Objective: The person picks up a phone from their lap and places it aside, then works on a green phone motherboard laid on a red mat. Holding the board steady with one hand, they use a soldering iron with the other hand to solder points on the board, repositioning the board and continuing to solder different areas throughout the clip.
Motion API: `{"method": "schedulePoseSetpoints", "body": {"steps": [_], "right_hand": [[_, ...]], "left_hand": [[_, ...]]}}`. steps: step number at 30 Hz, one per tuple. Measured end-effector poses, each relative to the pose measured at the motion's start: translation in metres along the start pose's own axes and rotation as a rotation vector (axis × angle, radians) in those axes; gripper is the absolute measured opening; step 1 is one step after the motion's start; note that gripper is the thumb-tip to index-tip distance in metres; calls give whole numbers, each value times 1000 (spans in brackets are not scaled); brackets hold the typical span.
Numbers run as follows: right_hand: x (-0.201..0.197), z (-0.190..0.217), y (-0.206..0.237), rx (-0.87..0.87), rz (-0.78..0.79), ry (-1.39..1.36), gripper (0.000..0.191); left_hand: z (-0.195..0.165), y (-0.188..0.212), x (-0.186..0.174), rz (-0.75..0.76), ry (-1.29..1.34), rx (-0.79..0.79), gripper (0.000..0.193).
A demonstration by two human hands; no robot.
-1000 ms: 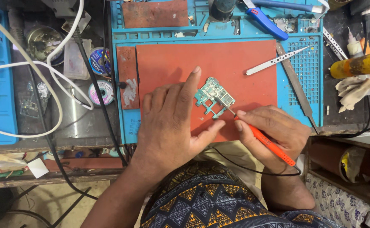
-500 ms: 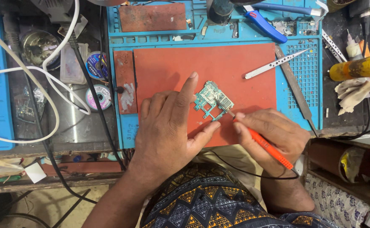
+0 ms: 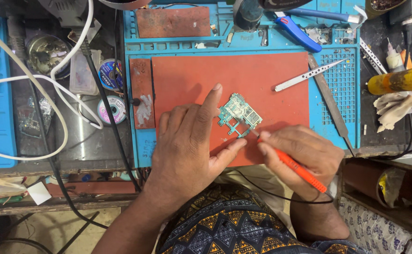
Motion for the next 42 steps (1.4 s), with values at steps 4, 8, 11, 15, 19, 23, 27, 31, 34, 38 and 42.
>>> {"method": "schedulePoseSetpoints", "body": {"steps": [4, 8, 11, 15, 19, 23, 27, 31, 34, 38, 42], "right_hand": [[-6, -6, 0, 54, -72, -48, 21], [-1, 1, -3, -4, -1, -18, 23], [-4, -2, -4, 40, -38, -30, 22], [-3, -1, -5, 47, -30, -17, 22], [3, 7, -5, -32, 34, 10, 23], [-2, -2, -5, 51, -32, -19, 22], [-1, -2, -5, 38, -27, -19, 23], [4, 5, -6, -24, 40, 50, 24], [-4, -4, -6, 71, -48, -16, 23], [1, 4, -7, -3, 12, 52, 23], [2, 4, -6, 6, 13, 45, 23]], "left_hand": [[0, 0, 0, 3, 16, 4, 97], [0, -1, 0, -1, 8, 6, 98], [-1, -2, 0, -5, 15, 9, 98], [0, -2, 0, 0, 14, 2, 98], [1, -3, 0, 3, 13, 2, 98], [0, -2, -1, -4, 24, 3, 98], [0, -2, 0, 8, 26, -4, 98], [0, -3, -1, 3, 31, -5, 98], [0, -4, 0, 12, 35, -9, 98], [0, -4, 0, 4, 31, -5, 98], [1, -3, 0, 0, 37, -3, 98]]}}
Point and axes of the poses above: each hand's wrist, its own y-axis away from the middle knuckle, its own x-axis out of the palm, z = x × y, the point moved 10 cm from there along -y, towards the middle knuckle, and after that the axes turned 4 degrees about z, right-handed, at the moved point
